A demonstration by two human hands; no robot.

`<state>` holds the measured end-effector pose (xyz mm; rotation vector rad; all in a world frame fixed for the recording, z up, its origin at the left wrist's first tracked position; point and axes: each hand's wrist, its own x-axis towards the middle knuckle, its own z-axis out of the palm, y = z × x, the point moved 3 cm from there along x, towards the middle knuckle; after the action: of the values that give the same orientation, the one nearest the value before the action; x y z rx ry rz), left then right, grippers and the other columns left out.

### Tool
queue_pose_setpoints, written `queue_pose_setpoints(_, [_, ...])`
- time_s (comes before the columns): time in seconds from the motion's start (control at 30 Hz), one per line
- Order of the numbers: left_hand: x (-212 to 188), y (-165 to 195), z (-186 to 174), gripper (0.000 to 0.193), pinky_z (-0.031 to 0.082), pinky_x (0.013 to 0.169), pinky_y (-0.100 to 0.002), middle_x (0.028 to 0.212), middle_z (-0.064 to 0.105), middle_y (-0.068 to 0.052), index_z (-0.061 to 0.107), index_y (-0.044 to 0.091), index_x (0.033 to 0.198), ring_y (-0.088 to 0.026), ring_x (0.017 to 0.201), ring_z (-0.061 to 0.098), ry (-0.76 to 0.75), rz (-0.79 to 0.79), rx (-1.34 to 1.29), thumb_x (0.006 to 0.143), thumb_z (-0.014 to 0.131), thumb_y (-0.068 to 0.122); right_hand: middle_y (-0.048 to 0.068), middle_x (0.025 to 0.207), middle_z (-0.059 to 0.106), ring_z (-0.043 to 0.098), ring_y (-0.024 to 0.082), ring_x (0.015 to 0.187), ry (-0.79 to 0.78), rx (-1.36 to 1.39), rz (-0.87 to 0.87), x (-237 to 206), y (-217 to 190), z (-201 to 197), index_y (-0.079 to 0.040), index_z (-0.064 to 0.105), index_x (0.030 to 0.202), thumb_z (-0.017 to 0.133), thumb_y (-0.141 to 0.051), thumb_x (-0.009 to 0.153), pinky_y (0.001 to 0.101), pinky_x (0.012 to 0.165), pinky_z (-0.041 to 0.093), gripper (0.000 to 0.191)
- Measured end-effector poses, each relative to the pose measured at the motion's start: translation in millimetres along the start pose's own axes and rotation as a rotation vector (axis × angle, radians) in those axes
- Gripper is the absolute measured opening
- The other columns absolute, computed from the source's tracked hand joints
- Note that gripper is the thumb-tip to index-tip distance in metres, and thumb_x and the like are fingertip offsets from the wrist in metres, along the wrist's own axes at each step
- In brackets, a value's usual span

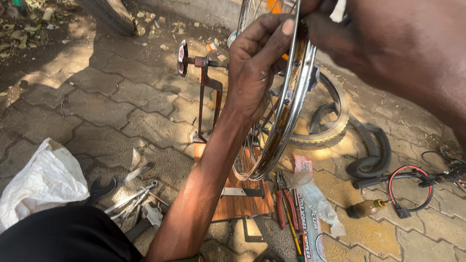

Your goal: The person works on a bicycle wheel mounted on a repair stand, turning the wheel and working around the rim and spokes by hand, then picks up pliers and a wrench from the ground and uses the pliers on a small component near the wheel.

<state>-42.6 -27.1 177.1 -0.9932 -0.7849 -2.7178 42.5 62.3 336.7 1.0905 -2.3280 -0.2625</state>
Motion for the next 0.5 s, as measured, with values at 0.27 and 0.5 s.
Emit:
queue_pose_setpoints(0.27, [-1.1,6.6,4.5,0.022,0.06,0.076,-0.03,0.096,0.071,-0.005,0.07,0.0,0.115,-0.01,0.086,0.067,0.013,-0.019,-0.029,0.106,0.071,0.02,0.009,0.085,0.069,0.065,0.026,0.066,-0.21,-0.045,0.274,4.1,7.2,-1.2,-0.008,0.068,0.108,0.074,-0.021,0.102,0.0415,0.061,0.05,0.015])
queue_pose_setpoints(0.5, [-2.9,4.3,2.7,0.02,0.058,0.08,-0.029,0.096,0.071,-0.005,0.07,0.0,0.114,-0.01,0.089,0.066,0.023,-0.022,-0.026,0.107,0.07,0.019,0.012,0.094,0.069,0.068,0.023,0.079,-0.058,0.099,0.036,6.1,11.1,-1.6,-0.002,0.067,0.11,0.076,-0.014,0.099,0.0392,0.07,0.055,0.018])
